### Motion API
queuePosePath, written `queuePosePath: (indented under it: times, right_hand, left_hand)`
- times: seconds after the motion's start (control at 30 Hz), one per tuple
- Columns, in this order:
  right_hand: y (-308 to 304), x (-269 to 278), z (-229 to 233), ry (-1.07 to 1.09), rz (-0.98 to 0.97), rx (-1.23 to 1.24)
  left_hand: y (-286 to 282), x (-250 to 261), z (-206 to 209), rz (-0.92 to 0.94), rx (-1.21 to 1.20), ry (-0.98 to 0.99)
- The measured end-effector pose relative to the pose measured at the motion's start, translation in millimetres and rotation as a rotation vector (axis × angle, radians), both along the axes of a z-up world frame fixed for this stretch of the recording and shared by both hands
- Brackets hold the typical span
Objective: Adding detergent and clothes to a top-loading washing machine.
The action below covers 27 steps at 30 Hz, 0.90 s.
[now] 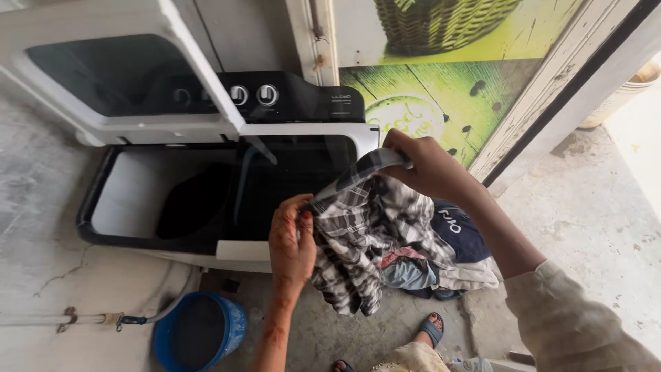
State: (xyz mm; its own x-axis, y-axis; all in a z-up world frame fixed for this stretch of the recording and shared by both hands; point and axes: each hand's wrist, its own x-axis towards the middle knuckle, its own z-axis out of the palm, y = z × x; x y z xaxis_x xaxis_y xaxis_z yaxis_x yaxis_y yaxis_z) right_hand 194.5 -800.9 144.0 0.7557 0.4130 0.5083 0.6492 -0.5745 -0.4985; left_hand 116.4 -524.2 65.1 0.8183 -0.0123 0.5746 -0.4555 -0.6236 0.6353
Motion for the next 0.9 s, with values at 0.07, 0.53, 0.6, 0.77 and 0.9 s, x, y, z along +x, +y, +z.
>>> queuePosePath:
  times: [0.07, 0.53, 0.6, 0.77, 0.9]
  right_hand:
    - [28.1, -18.4, 11.7, 0.384, 0.021, -0.129]
    - [126.2, -57.2, -112.9, 0.548, 0.406, 0.015]
    - [144.9, -83.8, -168.7, 0.762, 0.582, -0.157]
    - [176.7, -92.3, -347.6, 0.707, 0.801, -0.725]
    - [227.6, -85.2, -230.7, 0.763, 0.678, -0.375]
  left_hand:
    - [31.9, 1.6, -7.7, -0.155, -0.268, 0.077]
    - [125.2, -40.3, -10.4, -0.332, -0.781, 0.63]
    - [156.8, -50.3, -2.2, -0.205, -0.822, 0.69]
    - [251.6, -86.9, 17.3, -0.036, -1.012, 0.412]
    - [265.3, -133.5, 69.1, 0.189, -0.998, 0.424]
